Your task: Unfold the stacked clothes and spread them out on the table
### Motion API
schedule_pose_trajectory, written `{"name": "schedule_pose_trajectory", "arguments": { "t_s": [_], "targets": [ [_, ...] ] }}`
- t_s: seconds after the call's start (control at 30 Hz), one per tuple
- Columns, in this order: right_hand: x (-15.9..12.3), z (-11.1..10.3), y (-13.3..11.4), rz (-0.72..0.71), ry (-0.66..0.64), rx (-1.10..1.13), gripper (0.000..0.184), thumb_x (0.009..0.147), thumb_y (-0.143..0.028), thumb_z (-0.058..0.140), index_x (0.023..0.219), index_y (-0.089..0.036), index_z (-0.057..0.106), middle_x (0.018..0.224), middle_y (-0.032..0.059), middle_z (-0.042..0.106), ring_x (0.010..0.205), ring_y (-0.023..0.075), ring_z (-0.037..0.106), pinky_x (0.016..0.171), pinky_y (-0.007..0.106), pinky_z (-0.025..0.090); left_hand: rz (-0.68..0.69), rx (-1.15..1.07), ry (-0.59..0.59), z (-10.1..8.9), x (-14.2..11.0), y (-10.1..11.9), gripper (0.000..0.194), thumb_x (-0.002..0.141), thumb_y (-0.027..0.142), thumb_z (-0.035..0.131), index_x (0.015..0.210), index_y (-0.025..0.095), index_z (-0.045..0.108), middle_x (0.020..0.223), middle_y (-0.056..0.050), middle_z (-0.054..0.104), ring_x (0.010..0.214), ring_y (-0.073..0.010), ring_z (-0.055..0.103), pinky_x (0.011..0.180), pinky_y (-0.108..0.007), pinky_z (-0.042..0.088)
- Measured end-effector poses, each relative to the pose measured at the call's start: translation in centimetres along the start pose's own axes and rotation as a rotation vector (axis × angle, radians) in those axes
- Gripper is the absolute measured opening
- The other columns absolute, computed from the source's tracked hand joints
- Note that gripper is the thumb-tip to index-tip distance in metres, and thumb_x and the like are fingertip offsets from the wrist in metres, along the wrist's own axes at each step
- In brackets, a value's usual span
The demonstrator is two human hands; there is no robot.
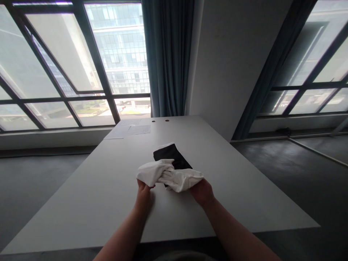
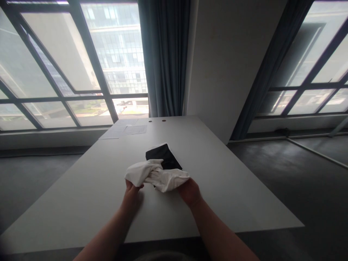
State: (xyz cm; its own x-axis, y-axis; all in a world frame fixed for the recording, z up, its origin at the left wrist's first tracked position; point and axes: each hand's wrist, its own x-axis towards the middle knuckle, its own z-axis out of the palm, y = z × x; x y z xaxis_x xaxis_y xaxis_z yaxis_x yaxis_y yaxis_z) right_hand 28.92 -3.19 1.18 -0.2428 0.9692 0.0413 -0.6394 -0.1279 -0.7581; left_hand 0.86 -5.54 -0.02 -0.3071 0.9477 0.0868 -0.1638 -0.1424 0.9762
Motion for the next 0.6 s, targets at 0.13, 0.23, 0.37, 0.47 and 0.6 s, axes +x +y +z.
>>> {"name": "schedule_pose_trajectory", "arguments": {
  "t_s": [0.13,0.23,0.37,0.47,0.6],
  "targets": [
    [0.2,-0.3,0.1,-0.065,0.022,0.048,0.037,0.090,-0.052,0.061,0.112,-0.024,0.071,0.137,0.0085,0.066,0.136,0.0306,0.056,0.114,0.059,0.046,-0.107,-0.150,0.159,-0.8,1.1,1.0,0.064,0.084,0.064,0.066,0.136,0.033,0.047,0.111,-0.002,0.062,0.071,-0.0091,0.061,0.066,-0.023,0.053],
    [0.4,-0.5,0.4,-0.106,0.019,0.019,0.037,0.093,-0.051,0.060,0.117,-0.025,0.069,0.136,0.0072,0.067,0.137,0.0286,0.055,0.115,0.058,0.045,-0.030,-0.024,0.207,-1.1,0.8,1.3,0.084,0.085,0.064,0.068,0.155,0.036,0.030,0.144,-0.013,0.052,0.098,-0.0184,0.069,0.074,-0.029,0.059],
    [0.6,-0.5,0.4,-0.129,0.028,-0.006,0.037,0.094,-0.055,0.058,0.115,-0.027,0.069,0.138,0.0062,0.065,0.138,0.0263,0.054,0.115,0.052,0.048,0.100,0.300,0.309,-1.1,0.3,0.9,0.105,0.080,0.061,0.077,0.163,0.036,0.017,0.167,-0.016,0.023,0.136,-0.0314,0.056,0.094,-0.040,0.060],
    [0.4,-0.2,0.3,-0.125,0.061,0.018,0.040,0.090,-0.057,0.064,0.113,-0.025,0.070,0.130,0.0080,0.069,0.134,0.0284,0.058,0.113,0.051,0.050,0.118,0.264,0.275,-1.3,0.5,0.6,0.112,0.078,0.061,0.080,0.164,0.038,0.011,0.169,-0.015,0.022,0.136,-0.0306,0.057,0.095,-0.036,0.060],
    [-0.1,0.3,0.2,-0.045,0.139,-0.018,0.037,0.087,-0.054,0.070,0.108,-0.023,0.070,0.110,0.0068,0.075,0.117,0.0308,0.068,0.106,0.052,0.055,-0.034,0.068,0.257,-2.6,1.5,1.2,0.123,0.080,0.055,0.081,0.162,0.046,-0.010,0.162,-0.015,0.037,0.109,-0.0206,0.072,0.090,-0.033,0.061]
  ]
}}
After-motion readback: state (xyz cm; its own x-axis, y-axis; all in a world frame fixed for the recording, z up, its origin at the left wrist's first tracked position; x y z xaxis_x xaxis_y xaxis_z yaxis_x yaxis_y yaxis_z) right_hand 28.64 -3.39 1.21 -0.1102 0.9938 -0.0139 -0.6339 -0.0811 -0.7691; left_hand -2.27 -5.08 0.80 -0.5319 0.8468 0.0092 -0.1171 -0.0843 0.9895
